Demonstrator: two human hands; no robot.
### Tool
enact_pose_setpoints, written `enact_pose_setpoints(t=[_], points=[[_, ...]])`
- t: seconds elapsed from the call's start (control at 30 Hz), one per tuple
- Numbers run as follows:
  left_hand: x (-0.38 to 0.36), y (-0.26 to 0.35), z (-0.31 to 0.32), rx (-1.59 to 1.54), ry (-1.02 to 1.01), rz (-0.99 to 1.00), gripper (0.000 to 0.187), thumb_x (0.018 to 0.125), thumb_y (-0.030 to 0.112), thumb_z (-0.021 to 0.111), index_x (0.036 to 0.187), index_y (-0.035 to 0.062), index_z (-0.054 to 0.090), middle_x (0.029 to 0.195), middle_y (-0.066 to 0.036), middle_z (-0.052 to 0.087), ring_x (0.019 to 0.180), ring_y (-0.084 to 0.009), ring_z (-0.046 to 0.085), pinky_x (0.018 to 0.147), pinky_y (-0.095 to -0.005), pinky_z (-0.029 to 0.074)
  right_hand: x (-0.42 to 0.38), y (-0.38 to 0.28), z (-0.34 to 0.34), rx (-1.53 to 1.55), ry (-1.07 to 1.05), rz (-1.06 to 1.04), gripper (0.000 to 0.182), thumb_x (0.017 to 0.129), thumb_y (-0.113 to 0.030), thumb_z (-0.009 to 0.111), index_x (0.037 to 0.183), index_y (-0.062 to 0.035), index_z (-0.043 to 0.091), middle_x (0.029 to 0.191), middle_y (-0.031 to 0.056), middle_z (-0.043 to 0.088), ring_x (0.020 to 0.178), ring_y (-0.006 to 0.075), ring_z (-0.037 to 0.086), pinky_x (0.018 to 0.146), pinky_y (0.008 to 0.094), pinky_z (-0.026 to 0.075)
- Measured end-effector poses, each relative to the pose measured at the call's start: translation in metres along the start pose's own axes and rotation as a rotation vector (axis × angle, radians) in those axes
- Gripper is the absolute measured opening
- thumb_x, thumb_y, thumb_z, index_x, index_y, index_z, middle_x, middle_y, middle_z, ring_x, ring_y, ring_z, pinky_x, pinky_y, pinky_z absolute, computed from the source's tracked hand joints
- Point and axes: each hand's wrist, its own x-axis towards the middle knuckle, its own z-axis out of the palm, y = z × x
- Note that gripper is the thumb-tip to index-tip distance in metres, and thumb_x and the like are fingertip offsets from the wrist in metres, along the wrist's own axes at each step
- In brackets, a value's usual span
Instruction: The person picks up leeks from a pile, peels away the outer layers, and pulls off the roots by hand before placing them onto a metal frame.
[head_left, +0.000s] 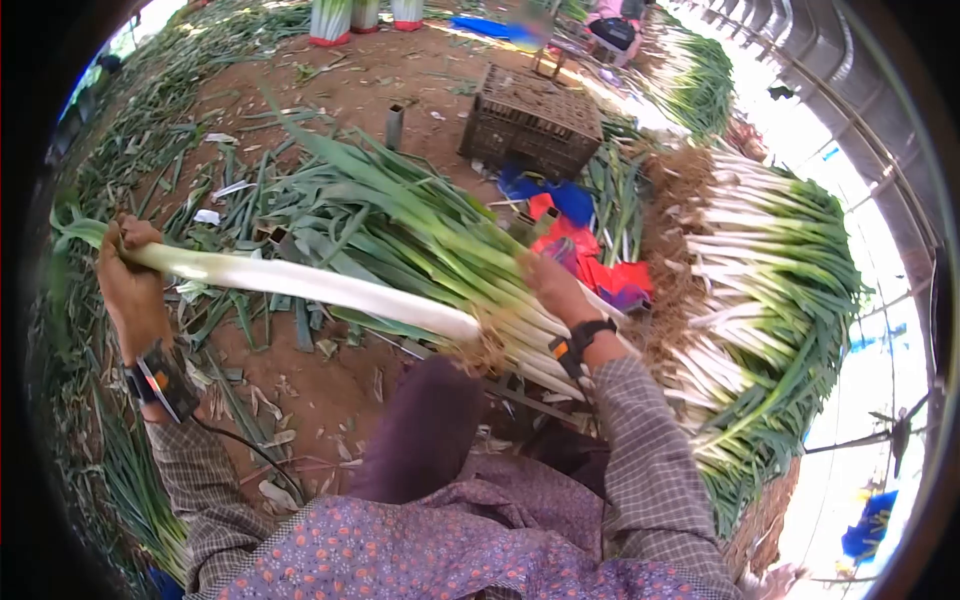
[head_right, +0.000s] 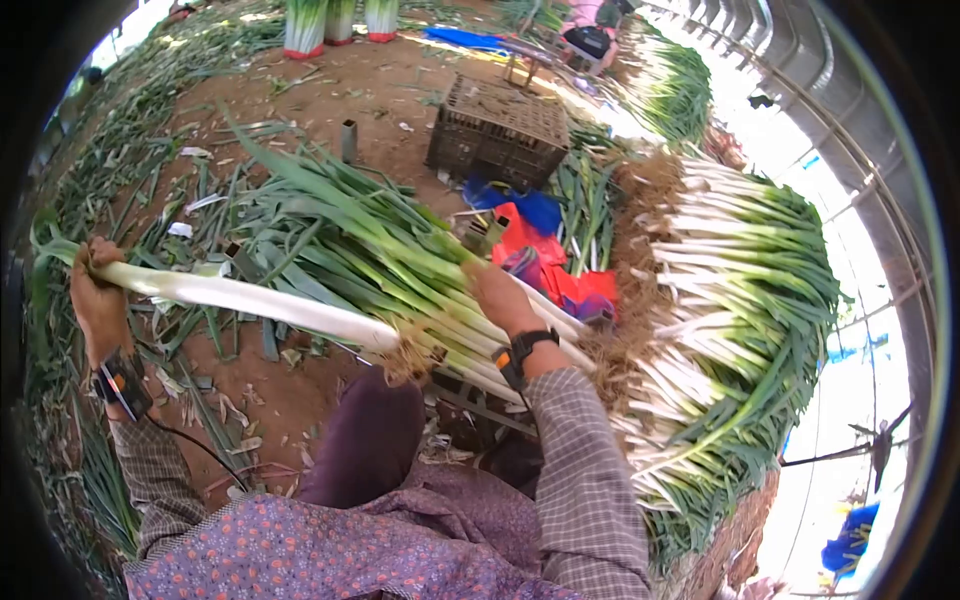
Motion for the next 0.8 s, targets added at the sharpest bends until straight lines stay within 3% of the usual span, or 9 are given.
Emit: enact_pose_setpoints(t=[0.13, 0.23, 0.33, 0.43, 0.47, 0.53, 0.67, 0.7, 0.8], points=[[-0.015, -0.039, 0.007, -0.147, -0.019, -0.153, 0.008, 0.093, 0.004, 0.054, 0.094, 0.0035, 0.046, 0.077, -0.001, 0.043, 0.062, -0.0094, 0.043, 0.053, -0.0238, 0.045, -0.023, 0.009, -0.004, -0.254, -0.322, 0.312, 0.042, 0.092, -0.020, 0.054, 0.133, -0.0094, 0.054, 0.113, 0.0224, 0.063, 0.105, 0.0400, 0.059, 0.091, 0.0497, 0.046], [-0.047, -0.112, 0.041, 0.178, -0.090, 0.062, 0.013, 0.098, 0.013, 0.050, 0.086, 0.0094, 0.046, 0.070, 0.002, 0.044, 0.058, -0.0073, 0.043, 0.051, -0.0222, 0.040, 0.002, -0.028, -0.060, 0.189, -0.363, 0.333, 0.044, 0.092, -0.021, 0.055, 0.134, -0.0064, 0.053, 0.114, 0.0176, 0.065, 0.104, 0.0290, 0.062, 0.089, 0.0406, 0.049], [-0.053, -0.173, 0.050, 0.078, 0.088, -0.074, 0.006, 0.093, 0.007, 0.050, 0.094, 0.0095, 0.045, 0.067, 0.003, 0.042, 0.052, -0.0086, 0.041, 0.049, -0.0250, 0.039, 0.003, -0.132, -0.123, 0.558, -0.367, 0.259, 0.050, 0.089, -0.025, 0.062, 0.134, -0.0059, 0.052, 0.112, 0.0135, 0.066, 0.101, 0.0189, 0.062, 0.088, 0.0316, 0.049], [-0.077, -0.216, 0.078, 0.066, 0.150, -0.087, 0.016, 0.089, 0.002, 0.051, 0.103, 0.0065, 0.045, 0.070, 0.001, 0.043, 0.052, -0.0100, 0.042, 0.048, -0.0276, 0.042, -0.020, -0.215, -0.134, 0.240, -0.432, 0.252, 0.066, 0.086, -0.016, 0.065, 0.145, -0.0073, 0.036, 0.112, 0.0145, 0.064, 0.100, 0.0230, 0.063, 0.093, 0.0349, 0.049], [-0.085, -0.227, 0.085, 0.065, 0.182, -0.094, 0.020, 0.088, 0.001, 0.051, 0.106, 0.0058, 0.044, 0.071, 0.000, 0.043, 0.052, -0.0104, 0.042, 0.048, -0.0283, 0.043, -0.036, -0.203, -0.116, 0.052, -0.300, 0.050, 0.069, 0.085, -0.015, 0.067, 0.145, -0.0077, 0.035, 0.109, 0.0147, 0.065, 0.097, 0.0274, 0.065, 0.088, 0.0372, 0.051], [-0.099, -0.242, 0.095, 0.084, 0.205, -0.129, 0.020, 0.088, 0.003, 0.052, 0.106, 0.0059, 0.044, 0.072, -0.002, 0.044, 0.053, -0.0110, 0.043, 0.049, -0.0298, 0.044, -0.055, -0.209, -0.105, -0.147, -0.224, 0.142, 0.067, 0.083, -0.024, 0.073, 0.139, -0.0059, 0.040, 0.106, 0.0233, 0.066, 0.097, 0.0408, 0.064, 0.084, 0.0447, 0.050], [-0.112, -0.245, 0.097, -0.137, 0.108, -0.366, 0.023, 0.100, 0.025, 0.053, 0.108, 0.0047, 0.046, 0.082, -0.004, 0.050, 0.067, -0.0144, 0.049, 0.060, -0.0303, 0.047, -0.098, -0.217, -0.114, 0.153, -0.150, 0.304, 0.043, 0.085, -0.019, 0.070, 0.121, -0.0016, 0.054, 0.089, 0.0125, 0.065, 0.078, 0.0259, 0.065, 0.069, 0.0371, 0.050], [-0.103, -0.247, 0.084, -0.254, -0.005, -0.495, 0.040, 0.102, 0.040, 0.045, 0.111, 0.0009, 0.049, 0.095, -0.010, 0.058, 0.081, -0.0209, 0.057, 0.075, -0.0343, 0.051, -0.108, -0.218, -0.123, 0.252, -0.168, 0.388, 0.038, 0.085, -0.018, 0.069, 0.117, -0.0006, 0.056, 0.085, 0.0090, 0.063, 0.073, 0.0211, 0.062, 0.066, 0.0343, 0.049], [-0.102, -0.241, 0.079, -0.443, -0.063, -0.572, 0.050, 0.102, 0.046, 0.042, 0.113, -0.0018, 0.052, 0.107, -0.014, 0.060, 0.094, -0.0266, 0.061, 0.089, -0.0388, 0.051, -0.135, -0.226, -0.151, 0.441, -0.216, 0.558, 0.024, 0.088, -0.015, 0.063, 0.108, -0.0008, 0.061, 0.073, -0.0022, 0.053, 0.060, 0.0051, 0.049, 0.053, 0.0235, 0.040]])
